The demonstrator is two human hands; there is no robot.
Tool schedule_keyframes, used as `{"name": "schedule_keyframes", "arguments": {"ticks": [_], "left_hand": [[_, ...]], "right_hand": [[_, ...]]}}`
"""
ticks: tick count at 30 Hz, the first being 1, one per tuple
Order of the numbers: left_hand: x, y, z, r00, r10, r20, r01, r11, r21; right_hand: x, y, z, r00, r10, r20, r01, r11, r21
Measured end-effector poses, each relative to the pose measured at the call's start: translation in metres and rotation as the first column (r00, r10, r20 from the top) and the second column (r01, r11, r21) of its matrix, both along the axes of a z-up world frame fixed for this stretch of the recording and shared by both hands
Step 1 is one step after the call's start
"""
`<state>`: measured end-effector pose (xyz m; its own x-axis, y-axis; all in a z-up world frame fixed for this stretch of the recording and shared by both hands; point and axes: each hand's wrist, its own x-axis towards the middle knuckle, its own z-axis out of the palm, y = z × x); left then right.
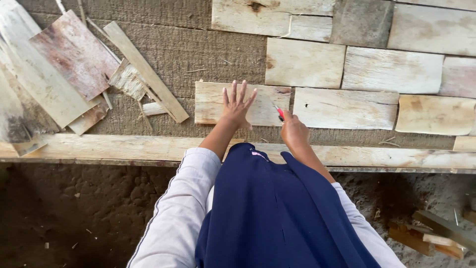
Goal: The person uses a red utility knife to cut and trim light-colored wooden planks on a workbench. They repeatedly position planks, score or cut along edges, and place trimmed pieces aside. The person handles multiple planks one at a time, adjusting their position before each cut.
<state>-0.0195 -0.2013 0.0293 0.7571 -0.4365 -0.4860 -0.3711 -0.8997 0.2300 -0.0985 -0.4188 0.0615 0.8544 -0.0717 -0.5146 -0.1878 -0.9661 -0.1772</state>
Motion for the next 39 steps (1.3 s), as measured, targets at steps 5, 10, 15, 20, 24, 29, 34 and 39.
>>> {"name": "schedule_keyframes", "arguments": {"ticks": [5, 10, 15, 20, 24, 29, 34, 39], "left_hand": [[0.009, -0.005, -0.010, 1.000, -0.023, 0.000, 0.023, 0.999, 0.044], [0.009, -0.012, -0.007, 1.000, 0.002, -0.026, -0.001, 0.999, 0.037], [0.015, -0.025, -0.042, 0.996, 0.047, 0.077, -0.045, 0.999, -0.030], [0.025, -0.033, -0.058, 0.985, 0.133, 0.114, -0.126, 0.990, -0.067], [0.026, -0.040, -0.042, 0.976, 0.177, 0.126, -0.167, 0.982, -0.088], [0.027, -0.044, -0.037, 0.971, 0.180, 0.159, -0.167, 0.982, -0.092], [0.028, -0.044, -0.046, 0.969, 0.194, 0.155, -0.181, 0.979, -0.092], [0.040, -0.043, -0.100, 0.905, 0.336, 0.261, -0.280, 0.932, -0.229]], "right_hand": [[-0.001, -0.006, 0.000, 0.993, 0.094, 0.076, -0.097, 0.995, 0.039], [-0.002, -0.017, -0.014, 0.983, 0.138, 0.124, -0.142, 0.990, 0.021], [-0.001, -0.019, -0.007, 0.981, 0.144, 0.128, -0.144, 0.990, -0.005], [0.001, -0.025, -0.013, 0.981, 0.143, 0.130, -0.142, 0.990, -0.014], [0.000, -0.029, -0.015, 0.971, 0.155, 0.183, -0.152, 0.988, -0.029], [0.000, -0.031, -0.016, 0.961, 0.175, 0.212, -0.169, 0.984, -0.047], [-0.001, -0.032, -0.017, 0.952, 0.192, 0.237, -0.182, 0.981, -0.066], [-0.001, -0.034, -0.024, 0.960, 0.171, 0.220, -0.167, 0.985, -0.035]]}}
